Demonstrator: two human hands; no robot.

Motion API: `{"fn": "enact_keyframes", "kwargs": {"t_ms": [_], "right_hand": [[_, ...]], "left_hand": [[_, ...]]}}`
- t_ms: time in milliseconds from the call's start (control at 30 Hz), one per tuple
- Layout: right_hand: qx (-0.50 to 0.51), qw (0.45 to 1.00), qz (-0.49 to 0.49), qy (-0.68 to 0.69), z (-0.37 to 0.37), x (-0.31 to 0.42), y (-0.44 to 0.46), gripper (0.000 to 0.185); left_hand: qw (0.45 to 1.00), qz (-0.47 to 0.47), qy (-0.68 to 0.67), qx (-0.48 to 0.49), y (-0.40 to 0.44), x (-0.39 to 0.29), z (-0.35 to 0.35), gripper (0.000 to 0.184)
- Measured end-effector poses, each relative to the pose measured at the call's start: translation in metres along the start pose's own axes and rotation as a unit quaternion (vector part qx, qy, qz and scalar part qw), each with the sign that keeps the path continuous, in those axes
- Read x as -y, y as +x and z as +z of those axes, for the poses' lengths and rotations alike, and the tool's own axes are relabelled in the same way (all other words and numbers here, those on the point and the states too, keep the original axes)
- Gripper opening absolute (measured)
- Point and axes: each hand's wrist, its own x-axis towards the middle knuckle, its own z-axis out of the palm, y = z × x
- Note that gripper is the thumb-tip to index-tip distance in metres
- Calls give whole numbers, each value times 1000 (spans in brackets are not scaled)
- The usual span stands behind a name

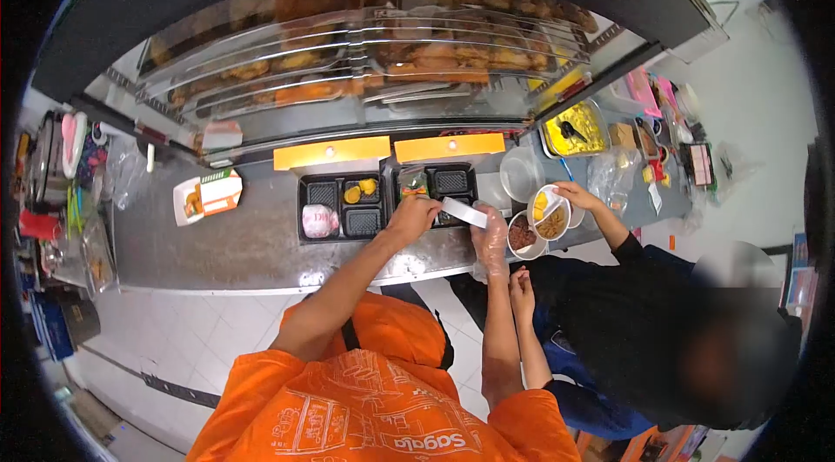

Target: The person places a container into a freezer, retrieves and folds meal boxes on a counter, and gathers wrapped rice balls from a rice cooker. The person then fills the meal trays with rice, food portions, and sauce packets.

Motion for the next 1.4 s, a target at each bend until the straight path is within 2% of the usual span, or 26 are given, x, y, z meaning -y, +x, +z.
{"fn": "enact_keyframes", "kwargs": {"t_ms": [67, 167, 400, 533, 633, 800, 833, 933, 967, 1067, 1100, 1133, 1200, 1233, 1333, 1400], "right_hand": [[1, 999, 15, 50, 6, -7, 0, 24], [13, 997, -36, -62, -5, 9, 4, 20], [9, 999, -2, -51, -10, 23, 9, 18], [-15, 997, 41, -58, -13, 24, 12, 25], [-42, 995, 81, -43, -12, 27, 10, 31], [-73, 993, 76, -48, -9, 15, 10, 34], [-36, 996, 44, -73, -8, 13, 10, 34], [-68, 995, 60, -28, -7, 18, 11, 33], [-52, 995, 48, -72, -6, 21, 11, 31], [-74, 987, 72, -119, -7, 31, 6, 35], [-79, 980, 174, -50, -4, 34, 6, 44], [-96, 975, 199, 0, -2, 34, 1, 46], [-133, 955, 245, 100, 2, 33, -4, 51], [-135, 933, 251, 220, 7, 24, -7, 55], [-157, 831, 405, 349, 12, 51, -8, 59], [-170, 742, 483, 433, 17, 53, -11, 60]], "left_hand": [[1000, -4, 12, 3, -2, 2, -3, 19], [999, -9, 21, -25, -8, 9, -2, 20], [998, -22, 40, -40, -22, 5, -11, 23], [996, 15, 85, -38, -27, 12, -6, 38], [978, 25, 205, 14, -31, 11, -8, 48], [978, 31, 205, 20, -26, 18, -5, 51], [980, 34, 198, 15, -27, 17, -4, 51], [984, 16, 179, 17, -28, 14, -9, 52], [984, 31, 178, -4, -31, 15, -10, 53], [991, 24, 132, -4, -34, 14, -13, 55], [991, 41, 123, -20, -37, 14, -15, 49], [992, 47, 114, -30, -40, 14, -16, 45], [992, 63, 98, -51, -43, 14, -21, 37], [993, 64, 84, -59, -46, 13, -25, 33], [995, 59, 50, -68, -61, 7, -38, 25], [997, 45, 38, -57, -70, 3, -47, 23]]}}
